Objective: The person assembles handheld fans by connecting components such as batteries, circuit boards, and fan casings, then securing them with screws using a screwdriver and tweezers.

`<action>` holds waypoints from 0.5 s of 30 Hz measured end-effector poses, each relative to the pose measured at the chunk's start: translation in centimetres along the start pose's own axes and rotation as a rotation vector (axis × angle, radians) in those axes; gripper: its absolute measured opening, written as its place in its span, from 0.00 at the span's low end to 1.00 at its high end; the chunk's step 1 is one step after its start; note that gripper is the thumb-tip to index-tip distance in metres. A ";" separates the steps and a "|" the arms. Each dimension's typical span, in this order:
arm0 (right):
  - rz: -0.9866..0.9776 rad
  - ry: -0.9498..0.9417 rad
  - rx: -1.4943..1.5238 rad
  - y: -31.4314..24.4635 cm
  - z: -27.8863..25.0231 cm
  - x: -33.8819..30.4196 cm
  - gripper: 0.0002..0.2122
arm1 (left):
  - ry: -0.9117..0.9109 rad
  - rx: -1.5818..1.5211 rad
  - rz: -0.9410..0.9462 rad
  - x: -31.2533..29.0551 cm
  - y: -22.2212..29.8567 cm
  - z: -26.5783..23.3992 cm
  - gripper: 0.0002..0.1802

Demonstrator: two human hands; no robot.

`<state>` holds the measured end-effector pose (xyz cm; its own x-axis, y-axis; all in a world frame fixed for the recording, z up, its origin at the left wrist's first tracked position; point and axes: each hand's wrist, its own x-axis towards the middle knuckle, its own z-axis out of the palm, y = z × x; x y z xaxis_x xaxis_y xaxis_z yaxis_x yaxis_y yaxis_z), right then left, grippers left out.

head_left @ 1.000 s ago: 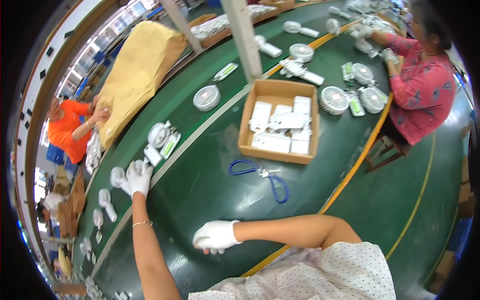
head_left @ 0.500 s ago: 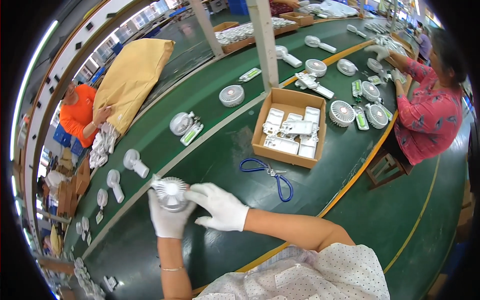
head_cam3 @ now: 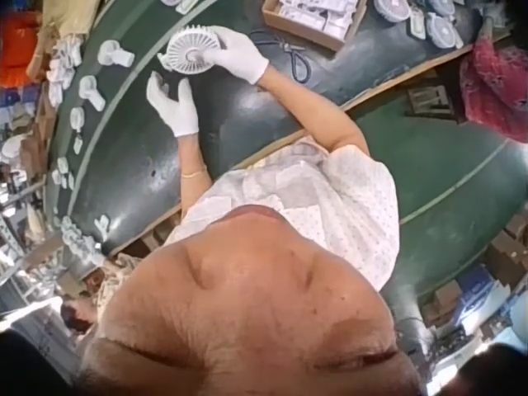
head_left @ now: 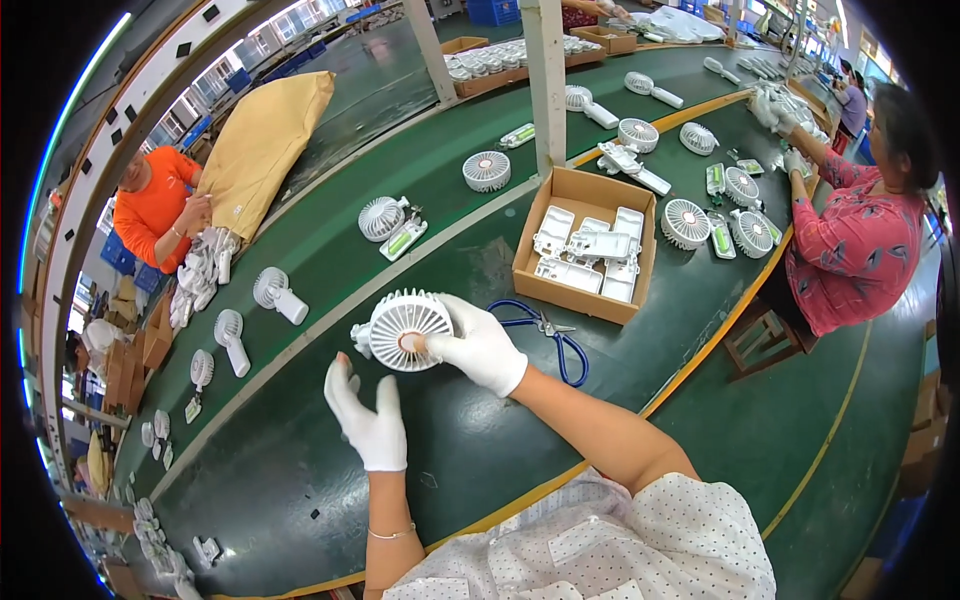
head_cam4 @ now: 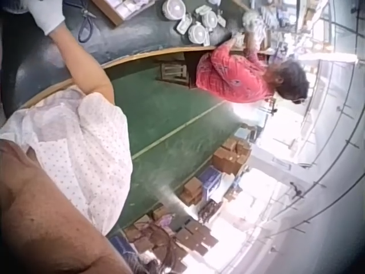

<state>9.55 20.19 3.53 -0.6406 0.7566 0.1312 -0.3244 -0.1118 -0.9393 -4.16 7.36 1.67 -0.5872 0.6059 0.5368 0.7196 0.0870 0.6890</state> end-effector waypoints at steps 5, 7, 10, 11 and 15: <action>0.175 -0.204 0.347 2.6 1.1 -0.8 0.22 | -0.371 -0.288 -0.182 -0.7 -3.6 1.2 0.39; 0.288 -0.264 0.488 2.8 1.2 -1.0 0.22 | -0.437 -0.289 -0.254 -0.8 -3.5 1.0 0.37; 0.302 -0.323 0.601 2.6 0.5 -0.7 0.24 | -0.435 -1.012 -0.559 -0.6 -2.0 0.6 0.33; 0.279 -0.310 0.685 2.9 0.4 -0.8 0.24 | -0.439 -1.144 -0.591 -0.4 -1.3 0.7 0.32; 0.299 -0.282 0.707 2.9 0.8 -1.0 0.26 | -0.572 -1.298 -0.570 -0.6 -1.4 0.2 0.34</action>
<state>8.71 18.57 0.98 -0.8903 0.4501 0.0698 -0.4136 -0.7347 -0.5377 -4.70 6.98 0.32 -0.2284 0.9734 0.0167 -0.5357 -0.1400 0.8327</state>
